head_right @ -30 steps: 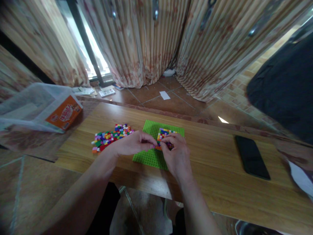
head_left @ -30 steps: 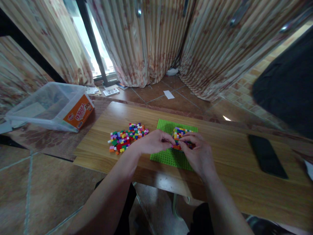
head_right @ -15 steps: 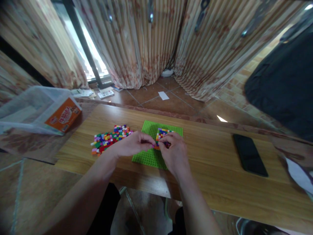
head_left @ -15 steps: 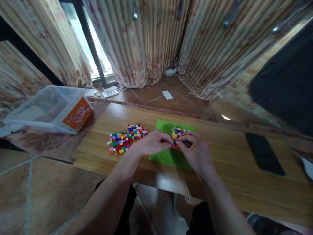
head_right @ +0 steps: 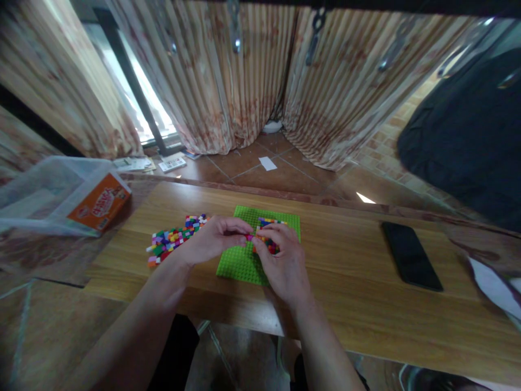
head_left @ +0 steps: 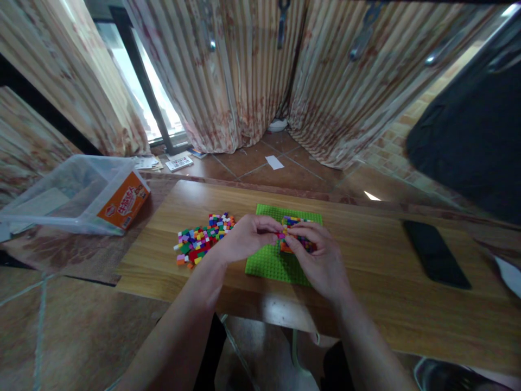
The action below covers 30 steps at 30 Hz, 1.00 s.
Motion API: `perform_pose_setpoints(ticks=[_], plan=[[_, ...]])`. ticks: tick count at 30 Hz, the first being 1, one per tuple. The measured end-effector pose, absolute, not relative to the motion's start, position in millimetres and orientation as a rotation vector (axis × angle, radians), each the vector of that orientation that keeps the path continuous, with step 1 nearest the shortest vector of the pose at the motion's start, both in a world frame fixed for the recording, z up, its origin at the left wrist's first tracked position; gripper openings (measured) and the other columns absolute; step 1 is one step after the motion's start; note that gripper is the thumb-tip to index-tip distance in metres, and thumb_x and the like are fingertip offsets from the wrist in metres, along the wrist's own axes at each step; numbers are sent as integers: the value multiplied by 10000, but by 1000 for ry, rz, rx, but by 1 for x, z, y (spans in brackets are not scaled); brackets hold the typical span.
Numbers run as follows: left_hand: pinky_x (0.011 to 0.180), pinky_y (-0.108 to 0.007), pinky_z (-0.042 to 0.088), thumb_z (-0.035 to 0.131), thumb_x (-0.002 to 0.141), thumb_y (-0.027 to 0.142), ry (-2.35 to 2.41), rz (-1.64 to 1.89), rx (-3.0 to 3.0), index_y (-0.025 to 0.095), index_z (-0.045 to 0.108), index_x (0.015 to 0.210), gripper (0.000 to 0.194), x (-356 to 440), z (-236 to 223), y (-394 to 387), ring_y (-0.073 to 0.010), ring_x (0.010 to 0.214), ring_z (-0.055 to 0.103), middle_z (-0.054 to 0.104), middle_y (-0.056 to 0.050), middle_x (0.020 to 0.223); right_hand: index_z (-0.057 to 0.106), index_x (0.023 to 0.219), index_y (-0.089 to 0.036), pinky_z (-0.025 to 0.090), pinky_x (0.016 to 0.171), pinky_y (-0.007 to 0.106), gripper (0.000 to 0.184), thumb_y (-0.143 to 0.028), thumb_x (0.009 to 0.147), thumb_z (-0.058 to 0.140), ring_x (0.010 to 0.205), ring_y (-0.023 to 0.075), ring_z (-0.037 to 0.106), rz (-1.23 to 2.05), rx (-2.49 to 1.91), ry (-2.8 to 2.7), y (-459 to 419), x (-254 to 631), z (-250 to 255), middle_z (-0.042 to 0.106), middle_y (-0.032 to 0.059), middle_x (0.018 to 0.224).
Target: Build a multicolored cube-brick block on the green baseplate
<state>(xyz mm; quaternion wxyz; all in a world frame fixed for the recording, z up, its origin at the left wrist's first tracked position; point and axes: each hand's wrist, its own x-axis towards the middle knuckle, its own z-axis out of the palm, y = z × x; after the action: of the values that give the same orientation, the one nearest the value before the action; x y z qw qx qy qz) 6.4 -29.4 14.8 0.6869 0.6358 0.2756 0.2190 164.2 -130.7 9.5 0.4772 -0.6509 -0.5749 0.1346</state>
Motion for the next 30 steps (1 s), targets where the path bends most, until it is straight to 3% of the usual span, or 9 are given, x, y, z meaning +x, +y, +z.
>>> perform_pose_setpoints(ticks=[16, 24, 30], plan=[[755, -235, 486, 673, 787, 142, 484, 592, 1428, 124, 645, 902, 119, 8, 19, -35, -102, 769, 638, 704, -27, 838, 746, 848, -270, 484, 927, 421, 125, -357, 852, 657, 981, 215, 640, 478, -1477, -1339, -129, 162, 7, 706, 39, 979], [650, -212, 425, 607, 795, 149, 670, 468, 1732, 128, 675, 813, 74, -4, 18, -22, -90, 653, 538, 627, 20, 691, 751, 881, -279, 471, 942, 453, 167, -348, 894, 600, 1026, 246, 621, 243, -1596, -1557, -131, 173, 7, 710, 48, 985], [695, -210, 442, 550, 791, 89, 652, 348, 1876, 142, 711, 868, 187, -6, 19, -26, -104, 724, 586, 691, 8, 776, 746, 866, -258, 463, 922, 462, 156, -322, 893, 607, 983, 254, 607, 171, -1624, -1780, -134, 174, 7, 709, 55, 967]])
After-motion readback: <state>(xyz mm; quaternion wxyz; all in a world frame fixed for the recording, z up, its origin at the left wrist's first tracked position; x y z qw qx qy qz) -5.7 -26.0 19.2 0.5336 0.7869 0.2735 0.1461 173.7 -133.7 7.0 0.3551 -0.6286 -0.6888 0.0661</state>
